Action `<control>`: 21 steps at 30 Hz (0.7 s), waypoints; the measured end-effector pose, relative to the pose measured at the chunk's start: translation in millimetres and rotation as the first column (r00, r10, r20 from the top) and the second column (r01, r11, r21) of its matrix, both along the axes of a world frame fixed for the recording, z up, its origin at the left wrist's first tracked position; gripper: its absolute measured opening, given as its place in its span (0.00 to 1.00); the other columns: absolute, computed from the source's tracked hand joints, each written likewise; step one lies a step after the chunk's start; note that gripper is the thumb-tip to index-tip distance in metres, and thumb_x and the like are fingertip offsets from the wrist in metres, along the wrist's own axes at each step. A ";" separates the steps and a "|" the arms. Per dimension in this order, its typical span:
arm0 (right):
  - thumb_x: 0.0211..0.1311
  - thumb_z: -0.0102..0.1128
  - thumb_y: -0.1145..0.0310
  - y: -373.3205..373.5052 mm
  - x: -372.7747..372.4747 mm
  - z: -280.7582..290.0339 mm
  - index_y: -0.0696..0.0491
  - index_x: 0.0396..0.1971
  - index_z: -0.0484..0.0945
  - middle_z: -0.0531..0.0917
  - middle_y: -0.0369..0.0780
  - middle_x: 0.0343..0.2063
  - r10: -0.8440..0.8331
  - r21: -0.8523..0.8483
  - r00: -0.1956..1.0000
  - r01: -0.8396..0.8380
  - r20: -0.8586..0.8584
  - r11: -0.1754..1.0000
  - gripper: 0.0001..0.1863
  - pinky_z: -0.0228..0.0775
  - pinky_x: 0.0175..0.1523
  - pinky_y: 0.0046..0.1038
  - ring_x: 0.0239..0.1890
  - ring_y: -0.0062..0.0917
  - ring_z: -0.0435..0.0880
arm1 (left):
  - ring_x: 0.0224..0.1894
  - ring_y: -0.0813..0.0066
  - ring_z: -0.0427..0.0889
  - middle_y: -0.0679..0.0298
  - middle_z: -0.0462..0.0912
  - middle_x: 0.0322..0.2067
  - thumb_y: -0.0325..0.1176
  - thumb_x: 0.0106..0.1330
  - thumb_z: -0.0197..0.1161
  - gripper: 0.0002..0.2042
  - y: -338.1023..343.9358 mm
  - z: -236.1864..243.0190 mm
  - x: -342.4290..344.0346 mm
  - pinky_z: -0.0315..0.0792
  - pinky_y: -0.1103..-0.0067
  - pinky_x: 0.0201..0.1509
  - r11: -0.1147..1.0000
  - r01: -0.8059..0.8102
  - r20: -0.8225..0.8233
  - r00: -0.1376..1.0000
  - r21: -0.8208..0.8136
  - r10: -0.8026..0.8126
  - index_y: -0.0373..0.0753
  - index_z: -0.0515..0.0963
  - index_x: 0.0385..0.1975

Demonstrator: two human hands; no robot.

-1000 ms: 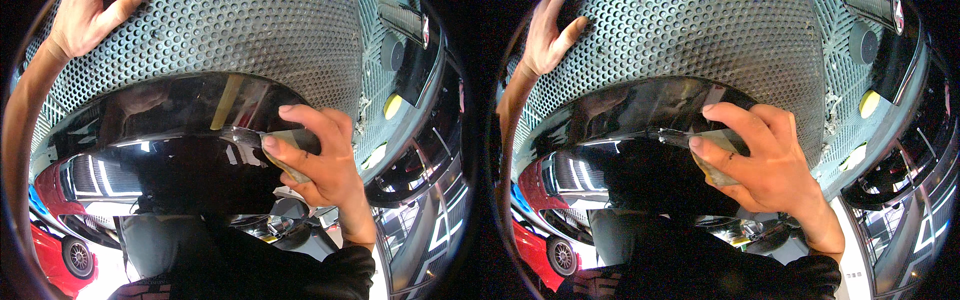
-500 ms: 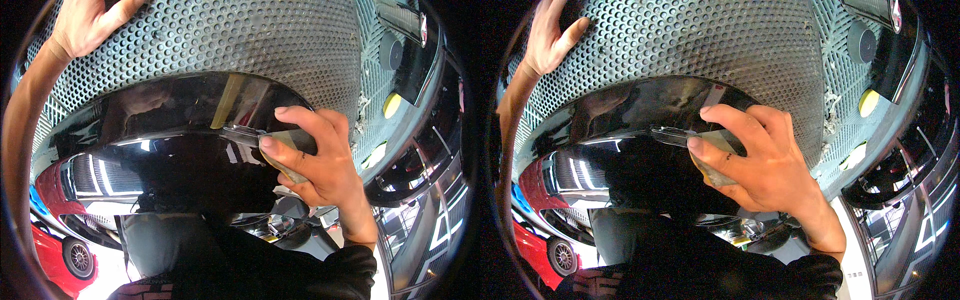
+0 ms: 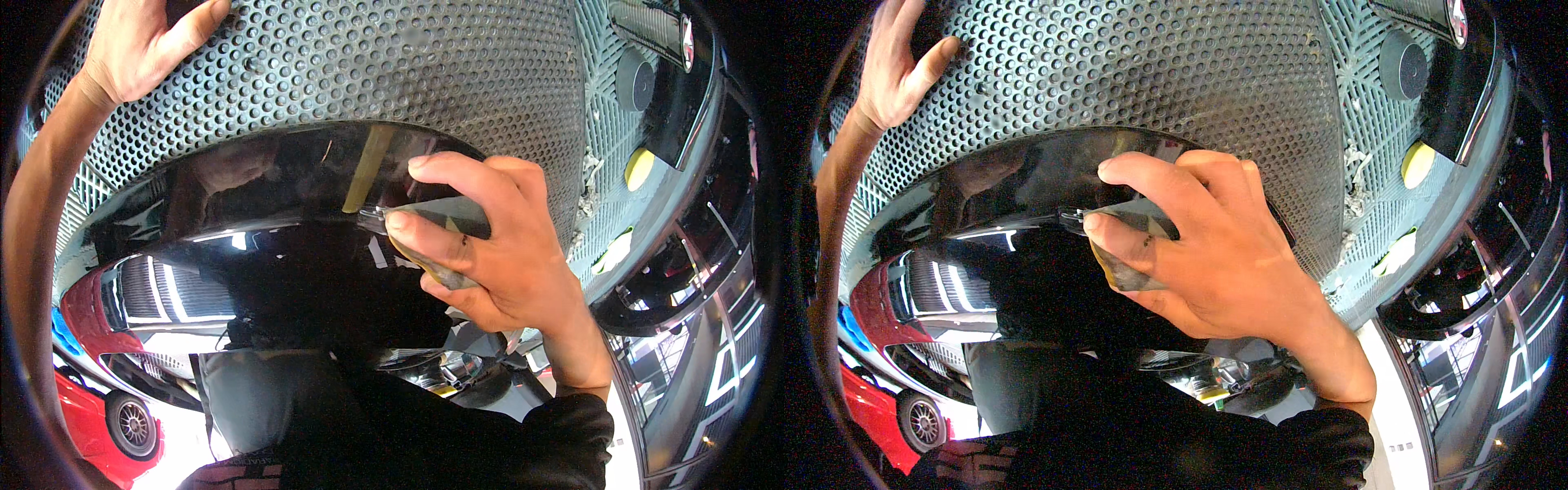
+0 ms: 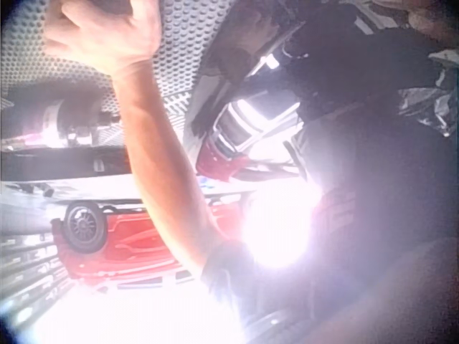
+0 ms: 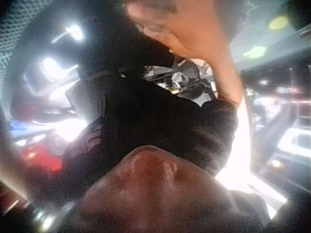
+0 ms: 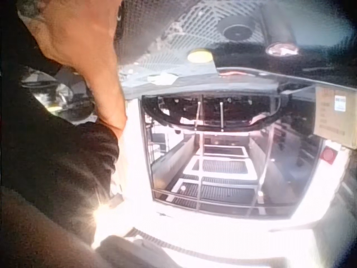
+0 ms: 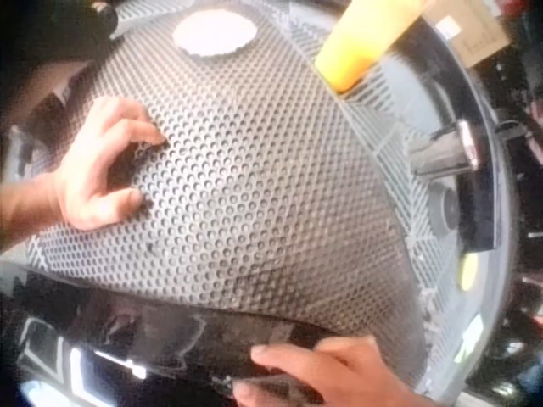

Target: The person applies a liquid from a purple bottle onto a sanding block and then sands a glossy black car part. They repeatedly rub the surface with the sanding block, occasionally pause to inspect the area, and later use a blue cloth to wipe the part.

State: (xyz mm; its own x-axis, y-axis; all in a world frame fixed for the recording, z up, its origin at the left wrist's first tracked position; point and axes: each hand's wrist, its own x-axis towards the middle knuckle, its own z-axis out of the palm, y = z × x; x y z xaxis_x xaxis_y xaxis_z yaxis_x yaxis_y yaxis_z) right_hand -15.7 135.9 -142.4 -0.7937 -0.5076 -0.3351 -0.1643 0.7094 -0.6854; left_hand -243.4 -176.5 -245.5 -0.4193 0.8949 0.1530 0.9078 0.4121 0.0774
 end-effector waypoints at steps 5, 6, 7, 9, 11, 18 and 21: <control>0.48 0.71 0.62 9.0 3.2 5.8 0.39 0.57 0.85 0.78 0.46 0.61 0.001 0.038 1.000 -0.001 0.015 0.999 0.30 0.63 0.60 0.40 0.54 0.38 0.76 | 0.51 0.54 0.71 0.48 0.72 0.48 0.61 0.66 0.54 0.33 12.6 -6.8 10.2 0.65 0.60 0.59 0.986 0.023 0.005 1.000 0.166 -0.024 0.32 0.74 0.52; 0.48 0.71 0.62 10.7 5.3 5.6 0.39 0.57 0.85 0.78 0.46 0.61 0.000 0.041 1.000 0.000 0.005 0.999 0.29 0.63 0.60 0.40 0.53 0.38 0.76 | 0.51 0.54 0.71 0.48 0.72 0.48 0.62 0.66 0.54 0.34 11.7 -6.7 10.5 0.65 0.60 0.59 0.985 0.026 0.005 1.000 0.171 -0.028 0.32 0.74 0.52; 0.49 0.71 0.62 11.9 6.2 7.0 0.39 0.57 0.85 0.78 0.46 0.61 -0.003 0.052 1.000 0.004 -0.005 0.999 0.29 0.63 0.59 0.40 0.53 0.38 0.76 | 0.51 0.54 0.71 0.48 0.72 0.48 0.62 0.66 0.54 0.34 5.6 -6.0 2.8 0.65 0.60 0.58 0.994 0.025 0.004 1.000 0.108 -0.026 0.32 0.74 0.52; 0.47 0.72 0.62 3.9 0.5 3.1 0.39 0.56 0.85 0.78 0.46 0.61 -0.005 0.019 1.000 0.005 0.011 1.000 0.29 0.63 0.60 0.40 0.53 0.39 0.75 | 0.51 0.55 0.71 0.48 0.72 0.48 0.62 0.66 0.54 0.34 1.7 -5.8 -1.5 0.65 0.60 0.58 0.999 0.014 0.005 1.000 0.029 -0.014 0.32 0.74 0.52; 0.45 0.72 0.61 -2.4 -3.2 -0.5 0.39 0.55 0.86 0.78 0.45 0.61 0.000 0.010 1.000 0.000 0.007 1.000 0.30 0.63 0.60 0.41 0.52 0.40 0.74 | 0.51 0.55 0.71 0.48 0.72 0.48 0.62 0.66 0.54 0.34 1.2 -4.1 0.6 0.65 0.61 0.58 1.000 -0.006 0.005 1.000 -0.006 0.006 0.32 0.74 0.52; 0.45 0.73 0.58 10.4 9.3 3.6 0.39 0.53 0.87 0.78 0.46 0.61 -0.014 0.049 1.000 0.014 -0.016 0.999 0.28 0.63 0.59 0.40 0.52 0.40 0.74 | 0.50 0.55 0.72 0.48 0.73 0.47 0.63 0.67 0.53 0.34 13.6 -13.9 9.4 0.65 0.61 0.58 0.982 0.024 -0.050 0.999 0.188 -0.015 0.31 0.74 0.52; 0.44 0.73 0.59 3.8 5.8 0.3 0.39 0.54 0.86 0.78 0.46 0.61 -0.026 0.012 0.999 0.027 -0.021 1.000 0.29 0.63 0.59 0.40 0.52 0.40 0.74 | 0.50 0.55 0.72 0.48 0.73 0.47 0.62 0.67 0.53 0.34 3.7 -5.0 -1.7 0.65 0.61 0.57 1.000 0.014 -0.007 1.000 0.017 -0.013 0.31 0.74 0.52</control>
